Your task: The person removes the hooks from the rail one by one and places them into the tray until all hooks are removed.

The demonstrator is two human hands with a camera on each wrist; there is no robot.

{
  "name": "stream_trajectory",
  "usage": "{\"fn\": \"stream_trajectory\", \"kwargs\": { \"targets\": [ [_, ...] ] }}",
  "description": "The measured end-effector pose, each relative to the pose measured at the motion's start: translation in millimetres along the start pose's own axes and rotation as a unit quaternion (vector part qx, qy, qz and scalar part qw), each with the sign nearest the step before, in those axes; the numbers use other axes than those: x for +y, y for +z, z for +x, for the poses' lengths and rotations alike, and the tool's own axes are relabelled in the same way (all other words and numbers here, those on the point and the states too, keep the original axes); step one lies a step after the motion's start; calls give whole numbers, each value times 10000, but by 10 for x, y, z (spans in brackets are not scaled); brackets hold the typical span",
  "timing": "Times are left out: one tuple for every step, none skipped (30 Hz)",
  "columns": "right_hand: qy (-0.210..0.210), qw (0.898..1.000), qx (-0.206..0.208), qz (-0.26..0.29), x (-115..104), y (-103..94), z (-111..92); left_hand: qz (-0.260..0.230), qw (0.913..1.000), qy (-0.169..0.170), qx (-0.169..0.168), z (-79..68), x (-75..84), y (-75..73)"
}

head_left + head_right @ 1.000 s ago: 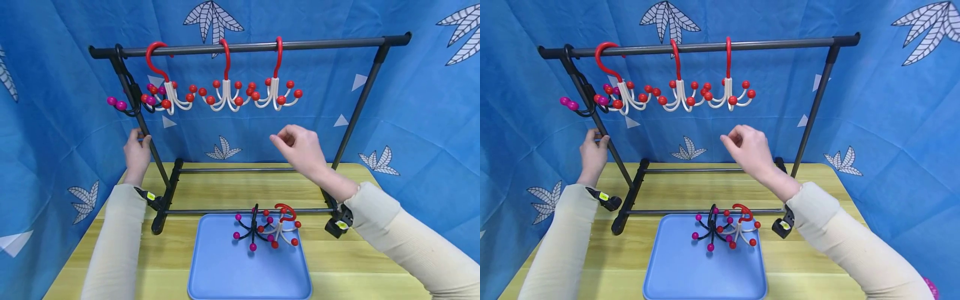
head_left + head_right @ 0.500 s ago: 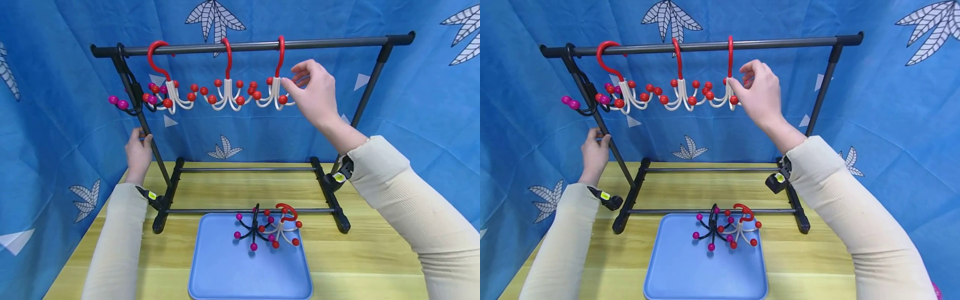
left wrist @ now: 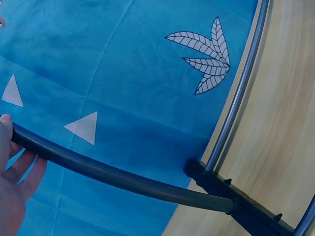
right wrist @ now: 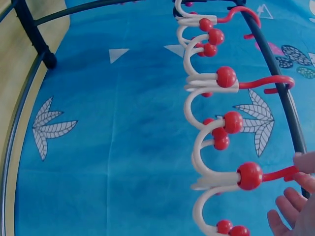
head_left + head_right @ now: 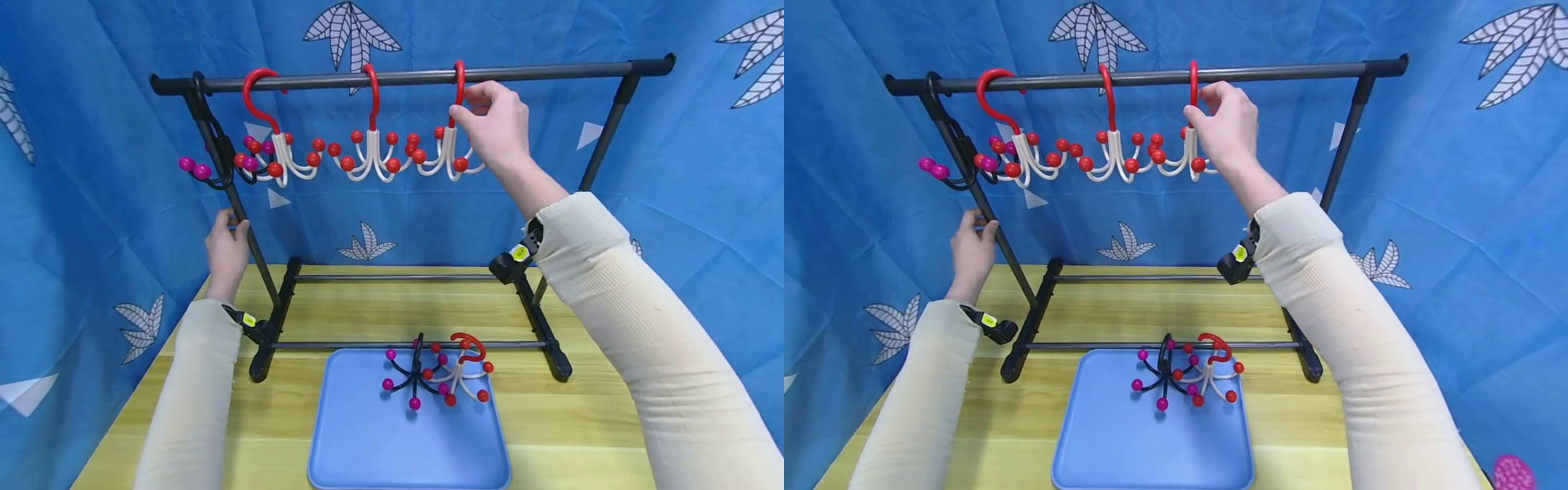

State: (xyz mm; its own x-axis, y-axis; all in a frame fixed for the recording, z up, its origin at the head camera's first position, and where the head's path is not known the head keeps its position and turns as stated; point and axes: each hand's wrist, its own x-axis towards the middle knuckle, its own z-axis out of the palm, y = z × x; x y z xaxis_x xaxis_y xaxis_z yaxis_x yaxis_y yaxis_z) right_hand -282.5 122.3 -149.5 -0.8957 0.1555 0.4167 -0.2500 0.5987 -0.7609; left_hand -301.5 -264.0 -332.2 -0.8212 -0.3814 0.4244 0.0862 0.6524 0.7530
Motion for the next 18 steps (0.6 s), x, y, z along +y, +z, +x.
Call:
{"fn": "stream_trajectory", "kwargs": {
  "targets": [
    [11,10000,4,16,-13,11,9,-4,10000,-6,5,-1,3,2],
    [14,10000,7,36,-27,22,17,-2,10000,-10,10,1,3,3],
    [22,10000,11,59,-42,32,26,-9,10000,-21,5,2,3,3],
    [39,10000,11,67,-54,39,32,-20,10000,-31,1,-1,7,4],
    [53,9999,16,86,-65,46,37,-31,10000,-43,-1,-3,12,3],
    [56,9999,23,97,-75,50,42,-35,10000,-54,-6,-5,15,1],
    [63,9999,27,110,-84,54,47,-37,10000,-62,-11,-7,20,-1],
    [70,9999,29,130,-90,56,51,-36,10000,-66,-20,-9,22,-3],
    [80,9998,28,164,-95,57,55,-31,10000,-75,-29,-12,27,-7],
    [86,9998,32,192,-101,56,58,-25,10000,-78,-40,-14,29,-8],
    [65,9997,42,215,-105,55,61,-29,10000,-80,-48,-15,31,-8],
    [22,9997,52,236,-112,51,63,-28,9999,-81,-53,-15,31,-9],
    [-16,9996,63,260,-113,47,62,-32,9999,-84,-61,-17,32,-7],
    [-50,9995,75,302,-118,41,61,-34,9999,-88,-72,-19,30,-6],
    [-83,9993,81,360,-126,32,57,-28,9999,-95,-79,-20,30,-5],
    [-127,9991,90,405,-136,20,52,-35,9999,-103,-90,-20,28,-3],
    [-171,9987,100,463,-147,6,45,-37,9999,-111,-98,-21,27,-1],
    [-199,9983,106,537,-159,-9,39,-33,9999,-118,-103,-23,26,1]
  ]
}}
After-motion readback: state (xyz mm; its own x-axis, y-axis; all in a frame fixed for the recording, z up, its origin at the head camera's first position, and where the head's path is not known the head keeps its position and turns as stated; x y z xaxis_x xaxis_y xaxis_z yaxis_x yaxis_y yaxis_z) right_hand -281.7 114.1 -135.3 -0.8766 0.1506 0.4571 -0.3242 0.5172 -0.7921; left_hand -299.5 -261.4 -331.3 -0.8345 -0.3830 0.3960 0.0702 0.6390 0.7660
